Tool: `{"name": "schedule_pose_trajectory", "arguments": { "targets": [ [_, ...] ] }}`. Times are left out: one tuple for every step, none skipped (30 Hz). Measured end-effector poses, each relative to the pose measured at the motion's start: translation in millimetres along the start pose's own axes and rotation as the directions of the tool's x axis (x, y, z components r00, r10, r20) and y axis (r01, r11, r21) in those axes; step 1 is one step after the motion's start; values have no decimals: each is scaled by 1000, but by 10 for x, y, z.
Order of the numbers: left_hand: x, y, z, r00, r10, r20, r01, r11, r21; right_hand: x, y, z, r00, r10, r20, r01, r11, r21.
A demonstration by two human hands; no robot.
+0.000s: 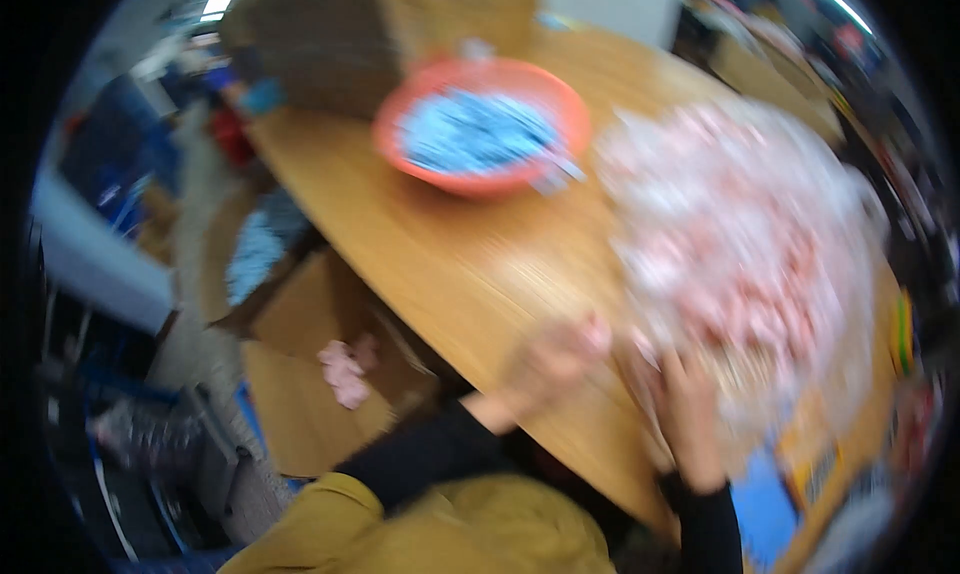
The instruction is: Assembling pink plastic housing components by inserting small pins using a metal pick tool.
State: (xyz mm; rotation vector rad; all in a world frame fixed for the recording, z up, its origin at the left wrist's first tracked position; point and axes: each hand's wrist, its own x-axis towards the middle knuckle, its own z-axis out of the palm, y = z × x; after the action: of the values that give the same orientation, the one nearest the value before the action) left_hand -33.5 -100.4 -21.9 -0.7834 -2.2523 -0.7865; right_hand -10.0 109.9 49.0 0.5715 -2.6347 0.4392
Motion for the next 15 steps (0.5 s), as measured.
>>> {"name": "schedule_pose_trajectory", "arguments": {
  "targets": [
    [73,14,-89,998,-31,51,30,999,12,49,69,15,997,-16,-69,14,999,-40],
    [35,-54,-72,997,5,81,-4,1000,-2,77,79,-76,993,91,-72,-88,995,47],
    [49,3,-116,993,-58,100,63,997,-47,85,131,-177,980,166,-109,-156,983,99],
    [19,-24,-103,992,-56,116,62,996,-56,20,218,-249,956,251,-149,-230,962,148],
    [10,-47,-51,991,-54,126,60,997,-51,-46,318,-314,925,324,-198,-284,937,203],
    [3,-29,21,989,-29,143,44,994,-98,-193,499,-367,886,426,-184,-378,893,243],
    [-19,-33,90,994,-48,100,59,993,-103,-376,708,-366,815,567,-119,-496,788,365],
    [-15,-7,130,996,-78,50,83,992,-97,-523,908,-399,736,676,-34,-582,658,478],
    [1,-4,141,996,-69,55,75,991,-112,-622,1063,-418,726,687,-42,-592,654,471],
    [-22,1,126,988,-148,31,152,966,-209,-718,1171,-416,706,708,13,-596,585,550],
    [-31,15,112,973,-230,15,223,927,-302,-795,1264,-436,689,721,70,-596,509,622],
    [-50,16,110,973,-229,21,224,925,-308,-862,1352,-446,683,727,70,-601,506,619],
    [-80,-8,102,942,-330,56,321,840,-438,-898,1385,-431,708,705,-34,-657,676,333],
    [-99,-15,94,900,-424,105,407,728,-552,-934,1396,-420,748,653,-119,-657,754,5],
    [-113,-6,78,885,-447,127,432,692,-578,-969,1376,-391,744,658,-118,-662,750,8]
  ]
}}
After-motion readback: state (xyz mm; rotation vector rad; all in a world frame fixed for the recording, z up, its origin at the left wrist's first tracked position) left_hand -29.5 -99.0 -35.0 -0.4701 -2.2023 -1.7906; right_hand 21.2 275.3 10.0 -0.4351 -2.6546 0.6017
